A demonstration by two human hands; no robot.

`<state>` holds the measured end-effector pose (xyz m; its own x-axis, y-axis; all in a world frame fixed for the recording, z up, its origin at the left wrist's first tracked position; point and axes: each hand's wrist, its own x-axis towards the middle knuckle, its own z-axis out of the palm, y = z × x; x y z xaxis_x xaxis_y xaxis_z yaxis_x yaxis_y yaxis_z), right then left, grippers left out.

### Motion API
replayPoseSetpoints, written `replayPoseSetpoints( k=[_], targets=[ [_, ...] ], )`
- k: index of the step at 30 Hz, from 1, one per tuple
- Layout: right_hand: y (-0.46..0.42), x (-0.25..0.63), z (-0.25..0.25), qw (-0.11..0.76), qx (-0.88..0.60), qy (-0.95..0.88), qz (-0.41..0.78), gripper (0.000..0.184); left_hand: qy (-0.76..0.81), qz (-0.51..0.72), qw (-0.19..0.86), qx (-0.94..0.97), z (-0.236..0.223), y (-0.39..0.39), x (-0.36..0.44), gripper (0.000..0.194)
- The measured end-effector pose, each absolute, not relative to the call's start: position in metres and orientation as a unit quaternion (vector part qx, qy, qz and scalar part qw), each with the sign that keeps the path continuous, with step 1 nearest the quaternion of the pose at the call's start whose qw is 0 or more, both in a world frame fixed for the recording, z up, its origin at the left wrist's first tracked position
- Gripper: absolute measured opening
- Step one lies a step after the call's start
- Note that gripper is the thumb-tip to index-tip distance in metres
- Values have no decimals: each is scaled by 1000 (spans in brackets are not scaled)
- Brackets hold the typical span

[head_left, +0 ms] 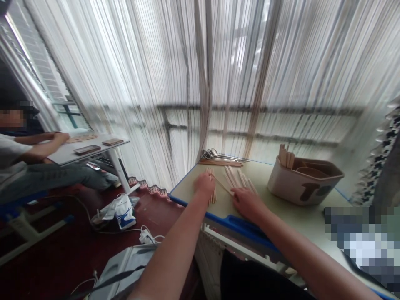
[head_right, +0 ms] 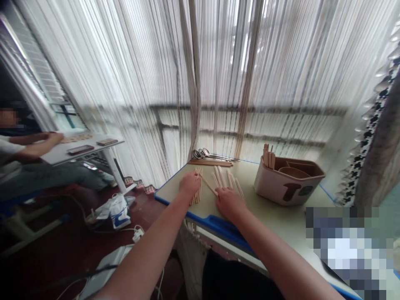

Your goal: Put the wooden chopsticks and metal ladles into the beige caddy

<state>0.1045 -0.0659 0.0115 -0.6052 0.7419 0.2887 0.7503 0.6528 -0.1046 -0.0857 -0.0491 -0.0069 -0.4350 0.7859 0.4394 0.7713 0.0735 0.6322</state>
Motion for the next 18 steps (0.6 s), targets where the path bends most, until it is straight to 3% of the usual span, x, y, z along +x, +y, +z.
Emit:
replayPoseSetpoints(
  k=[10, 18],
  targets=[
    [-60, 108, 15, 116, -465, -878, -19, 29, 696, 546, 99, 456, -8, -42, -91, 24],
    [-52, 112, 10, 191, -450, -871, 40, 29, 675, 593, 126, 421, -10, -40, -96, 27]
  ],
)
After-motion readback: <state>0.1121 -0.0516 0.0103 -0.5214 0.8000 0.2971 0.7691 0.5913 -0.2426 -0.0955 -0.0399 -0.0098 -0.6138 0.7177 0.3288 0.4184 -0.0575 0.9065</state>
